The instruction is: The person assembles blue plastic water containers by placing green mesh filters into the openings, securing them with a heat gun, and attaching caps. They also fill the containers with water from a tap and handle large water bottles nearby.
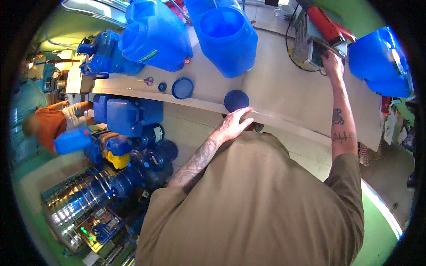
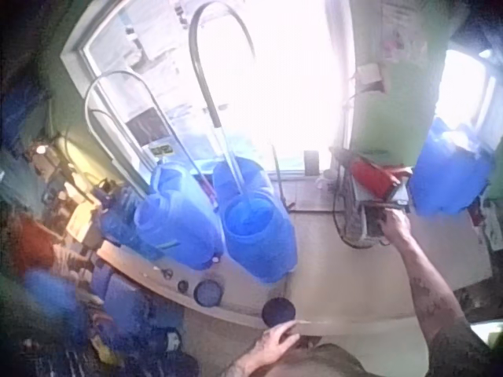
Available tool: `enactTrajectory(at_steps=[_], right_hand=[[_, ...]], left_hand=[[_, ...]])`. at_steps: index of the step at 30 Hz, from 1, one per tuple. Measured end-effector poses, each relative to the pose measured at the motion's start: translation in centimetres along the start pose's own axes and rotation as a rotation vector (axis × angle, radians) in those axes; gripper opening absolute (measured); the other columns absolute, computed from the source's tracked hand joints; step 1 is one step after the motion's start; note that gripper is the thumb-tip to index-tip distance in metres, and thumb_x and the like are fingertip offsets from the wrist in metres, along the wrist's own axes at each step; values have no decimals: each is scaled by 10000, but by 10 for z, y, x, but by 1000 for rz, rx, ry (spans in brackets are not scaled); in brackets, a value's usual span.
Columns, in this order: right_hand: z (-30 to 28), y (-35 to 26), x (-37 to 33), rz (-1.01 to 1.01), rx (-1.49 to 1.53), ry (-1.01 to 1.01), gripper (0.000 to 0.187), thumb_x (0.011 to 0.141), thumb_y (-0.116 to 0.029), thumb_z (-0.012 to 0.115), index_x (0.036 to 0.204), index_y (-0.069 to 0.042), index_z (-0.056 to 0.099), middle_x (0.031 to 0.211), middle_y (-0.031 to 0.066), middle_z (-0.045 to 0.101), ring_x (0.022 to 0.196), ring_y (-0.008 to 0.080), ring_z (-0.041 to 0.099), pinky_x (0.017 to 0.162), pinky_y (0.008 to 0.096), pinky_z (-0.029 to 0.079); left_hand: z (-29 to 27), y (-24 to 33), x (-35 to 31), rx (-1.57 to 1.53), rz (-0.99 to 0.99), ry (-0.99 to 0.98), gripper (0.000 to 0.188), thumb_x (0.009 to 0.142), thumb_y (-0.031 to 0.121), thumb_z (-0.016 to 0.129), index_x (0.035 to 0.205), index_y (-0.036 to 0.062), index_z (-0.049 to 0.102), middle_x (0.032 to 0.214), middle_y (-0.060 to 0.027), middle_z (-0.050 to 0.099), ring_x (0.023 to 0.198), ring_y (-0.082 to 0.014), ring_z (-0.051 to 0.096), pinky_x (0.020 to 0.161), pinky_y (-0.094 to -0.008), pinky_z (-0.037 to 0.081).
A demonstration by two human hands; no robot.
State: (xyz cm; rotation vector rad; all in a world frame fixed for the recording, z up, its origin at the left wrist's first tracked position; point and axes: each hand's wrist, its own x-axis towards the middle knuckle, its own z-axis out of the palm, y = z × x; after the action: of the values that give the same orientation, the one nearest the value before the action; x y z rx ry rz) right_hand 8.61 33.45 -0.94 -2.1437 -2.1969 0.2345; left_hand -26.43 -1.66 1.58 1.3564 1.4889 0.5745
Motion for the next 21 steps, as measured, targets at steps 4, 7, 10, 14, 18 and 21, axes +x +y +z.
enactTrajectory(at_steps=[4, 7, 10, 14, 18, 21], right_hand=[[-5, 1, -12, -27, 99, 18, 366, 943, -415, 626, 1201, -173, 720, 1221, 119, 691, 1144, 340, 644, 967, 463, 510], [-10, 4, -26, -58, 79, 45, 573, 946, -468, 615, 1416, -145, 553, 1243, 158, 666, 1131, 348, 646, 953, 465, 513], [-27, 5, -38, -155, 152, 96, 614, 950, -487, 615, 1431, -115, 528, 1158, 132, 667, 1091, 287, 656, 949, 416, 508], [-51, -4, -48, -101, 224, 64, 469, 967, -394, 624, 1330, -98, 613, 1221, 135, 655, 1119, 273, 649, 974, 406, 502], [-70, -10, -66, -230, 303, 96, 389, 975, -367, 614, 1224, -72, 665, 1218, 154, 661, 1109, 331, 643, 968, 418, 498], [-76, -1, -101, -214, 480, -128, 271, 974, -304, 601, 950, -54, 700, 879, 153, 705, 811, 302, 689, 770, 443, 541]], left_hand=[[-6, -11, -3, -205, -22, -5, 455, 1003, 191, 636, 1415, 36, 521, 1363, -144, 610, 1268, -226, 575, 1071, -370, 466], [-16, -58, -16, -445, 40, 133, 444, 1018, 182, 611, 1413, 6, 514, 1378, -138, 601, 1280, -221, 566, 1093, -362, 449], [-23, -140, -65, -62, -245, 261, 367, 1034, 273, 560, 1286, 10, 601, 1300, -178, 646, 1152, -275, 651, 959, -391, 519], [34, -247, -192, 346, -801, -213, 348, 1042, 289, 514, 1223, 12, 623, 1221, -180, 677, 1077, -305, 673, 904, -409, 525], [71, -296, -300, 147, -1044, -347, 353, 1043, 288, 512, 1238, 12, 616, 1232, -176, 673, 1089, -300, 667, 918, -407, 518], [74, -296, -334, 3, -1162, -242, 357, 1044, 287, 510, 1249, 12, 611, 1241, -173, 670, 1099, -296, 662, 928, -406, 513]])
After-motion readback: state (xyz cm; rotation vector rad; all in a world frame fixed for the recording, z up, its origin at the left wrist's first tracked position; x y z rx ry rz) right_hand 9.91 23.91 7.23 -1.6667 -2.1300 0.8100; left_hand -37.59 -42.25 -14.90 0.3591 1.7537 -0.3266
